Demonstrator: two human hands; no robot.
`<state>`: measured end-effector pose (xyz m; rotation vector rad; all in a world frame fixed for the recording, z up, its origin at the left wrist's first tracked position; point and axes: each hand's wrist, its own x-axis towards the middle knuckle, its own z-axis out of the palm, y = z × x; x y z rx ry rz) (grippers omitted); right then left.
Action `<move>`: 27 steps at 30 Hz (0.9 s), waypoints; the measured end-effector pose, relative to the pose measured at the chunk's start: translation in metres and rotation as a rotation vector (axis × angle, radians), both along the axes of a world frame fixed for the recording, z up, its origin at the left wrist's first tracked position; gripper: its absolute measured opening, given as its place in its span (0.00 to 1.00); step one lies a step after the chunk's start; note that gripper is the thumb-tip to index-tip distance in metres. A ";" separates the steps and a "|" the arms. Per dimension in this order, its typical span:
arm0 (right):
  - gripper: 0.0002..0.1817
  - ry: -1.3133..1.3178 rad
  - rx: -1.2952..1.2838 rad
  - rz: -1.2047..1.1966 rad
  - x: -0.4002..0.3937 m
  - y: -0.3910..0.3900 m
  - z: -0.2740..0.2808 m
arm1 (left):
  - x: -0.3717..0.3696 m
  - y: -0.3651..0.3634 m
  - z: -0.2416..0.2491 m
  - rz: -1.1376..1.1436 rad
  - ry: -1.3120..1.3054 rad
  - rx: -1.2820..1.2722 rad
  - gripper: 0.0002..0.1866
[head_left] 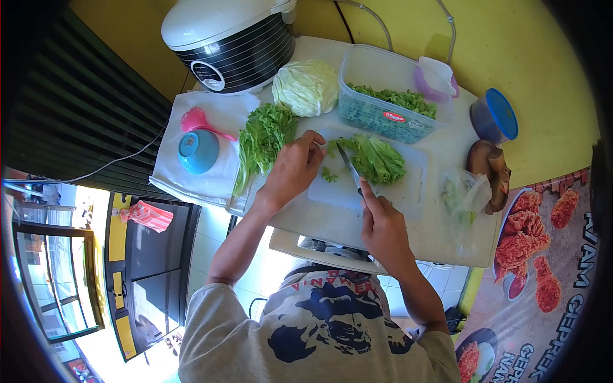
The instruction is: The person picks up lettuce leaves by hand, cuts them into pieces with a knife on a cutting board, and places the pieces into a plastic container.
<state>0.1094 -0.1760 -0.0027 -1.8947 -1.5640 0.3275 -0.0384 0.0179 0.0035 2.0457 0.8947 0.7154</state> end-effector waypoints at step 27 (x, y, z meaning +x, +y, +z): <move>0.36 -0.099 -0.001 0.049 -0.011 -0.023 -0.006 | -0.005 -0.024 -0.002 0.120 0.127 0.014 0.07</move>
